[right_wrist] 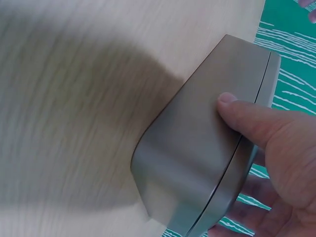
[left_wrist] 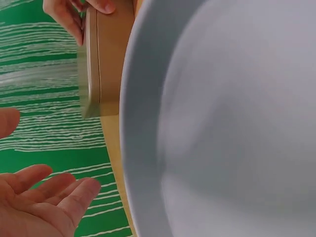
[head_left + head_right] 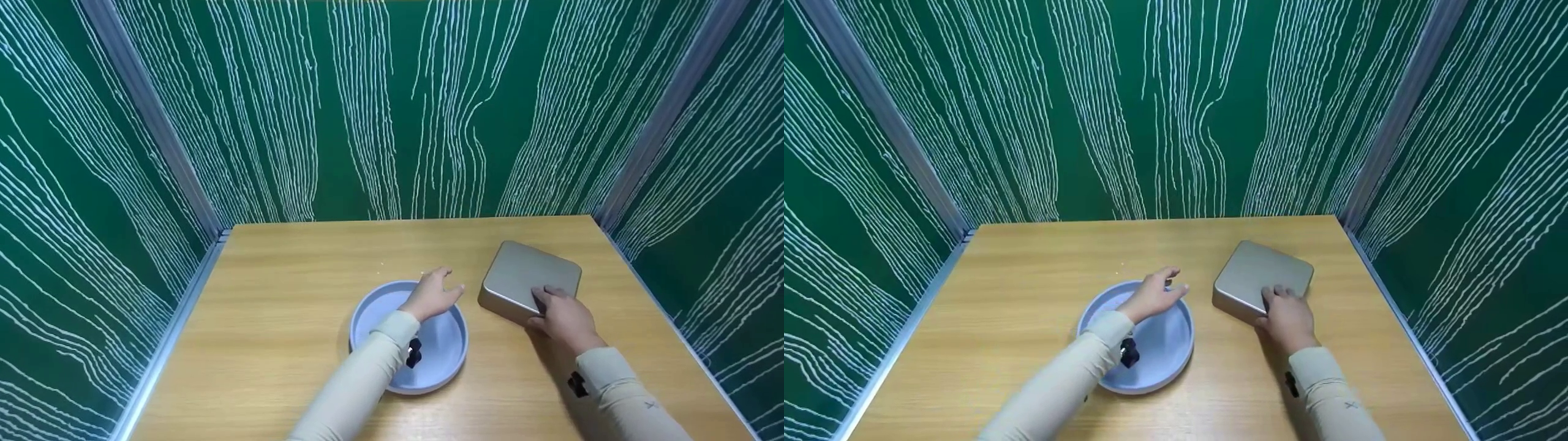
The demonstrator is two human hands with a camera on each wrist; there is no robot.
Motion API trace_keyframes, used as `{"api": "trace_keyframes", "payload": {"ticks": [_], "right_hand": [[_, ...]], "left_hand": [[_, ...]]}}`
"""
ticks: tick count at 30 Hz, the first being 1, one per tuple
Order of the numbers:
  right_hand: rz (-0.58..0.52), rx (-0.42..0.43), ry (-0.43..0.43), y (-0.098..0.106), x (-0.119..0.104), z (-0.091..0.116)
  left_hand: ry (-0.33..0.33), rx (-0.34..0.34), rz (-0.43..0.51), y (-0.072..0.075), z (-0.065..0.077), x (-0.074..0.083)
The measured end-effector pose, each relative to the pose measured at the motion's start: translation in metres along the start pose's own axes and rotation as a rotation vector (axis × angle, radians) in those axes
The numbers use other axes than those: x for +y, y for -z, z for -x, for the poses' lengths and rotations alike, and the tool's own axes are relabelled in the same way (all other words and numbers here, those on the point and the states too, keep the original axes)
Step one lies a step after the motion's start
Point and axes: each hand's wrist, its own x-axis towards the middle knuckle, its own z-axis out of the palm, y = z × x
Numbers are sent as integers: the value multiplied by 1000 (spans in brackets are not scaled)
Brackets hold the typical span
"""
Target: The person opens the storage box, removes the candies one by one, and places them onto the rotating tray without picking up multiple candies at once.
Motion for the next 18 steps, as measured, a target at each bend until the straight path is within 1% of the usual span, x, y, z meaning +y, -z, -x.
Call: {"api": "trace_keyframes", "payload": {"ticks": [7,13,18], "right_hand": [[-1,21,20,-4,-5,10],[20,59,54,-3,-11,20],[16,51,51,0,-19,28]], "left_hand": [[-12,3,19,-11,-4,2],[-17,32,-17,-21,-6,6],[-3,41,-28,-28,-8,11]]}}
